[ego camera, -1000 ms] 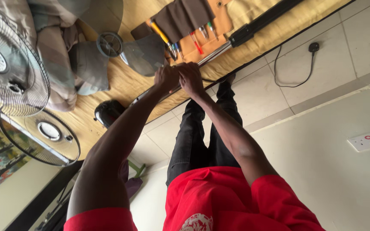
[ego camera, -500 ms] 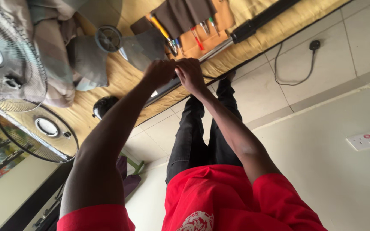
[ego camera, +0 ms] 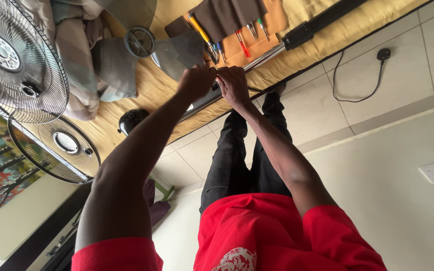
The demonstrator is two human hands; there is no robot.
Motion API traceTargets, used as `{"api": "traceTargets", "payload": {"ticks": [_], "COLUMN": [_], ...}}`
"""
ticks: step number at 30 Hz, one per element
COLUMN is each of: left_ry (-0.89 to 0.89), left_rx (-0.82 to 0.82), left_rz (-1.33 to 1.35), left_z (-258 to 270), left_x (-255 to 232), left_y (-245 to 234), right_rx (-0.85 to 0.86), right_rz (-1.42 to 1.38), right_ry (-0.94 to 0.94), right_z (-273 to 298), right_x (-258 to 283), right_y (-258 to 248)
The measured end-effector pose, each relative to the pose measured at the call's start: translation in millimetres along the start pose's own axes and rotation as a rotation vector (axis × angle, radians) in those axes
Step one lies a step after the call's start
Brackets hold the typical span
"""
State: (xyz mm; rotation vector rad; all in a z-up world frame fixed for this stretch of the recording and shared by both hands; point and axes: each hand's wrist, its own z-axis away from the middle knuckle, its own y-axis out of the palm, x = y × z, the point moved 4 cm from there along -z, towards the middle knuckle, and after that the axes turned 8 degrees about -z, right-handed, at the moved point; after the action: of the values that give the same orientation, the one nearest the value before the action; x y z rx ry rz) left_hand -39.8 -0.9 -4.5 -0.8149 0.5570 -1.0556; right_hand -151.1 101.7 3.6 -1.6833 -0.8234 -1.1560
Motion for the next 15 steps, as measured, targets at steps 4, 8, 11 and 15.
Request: {"api": "traceTargets", "payload": {"ticks": [4, 8, 11, 15], "left_ry": [0.149, -0.098, -0.345, -0.361], "left_rx": [-0.078, 0.151, 0.233, 0.273], "left_rz": [0.06, 0.172, 0.38, 0.379], "left_z": [-4.9, -8.7, -19.6, -18.0], "left_x": [9.3, -7.3, -13.1, -5.9], "left_y": [6.4, 29.7, 25.8, 18.7], "right_rx": [-0.008, -0.003, -0.011, -0.006], "right_rz": [-0.015, -0.03, 0.001, 0.005], "right_ry": [-0.016, -0.026, 0.009, 0.005], "right_z": [-3.1, 0.4, -0.7, 2.7], "right_x": [2.3, 2.1, -0.6, -4.7], "right_y": [-2.6, -3.2, 1.2, 1.8]}}
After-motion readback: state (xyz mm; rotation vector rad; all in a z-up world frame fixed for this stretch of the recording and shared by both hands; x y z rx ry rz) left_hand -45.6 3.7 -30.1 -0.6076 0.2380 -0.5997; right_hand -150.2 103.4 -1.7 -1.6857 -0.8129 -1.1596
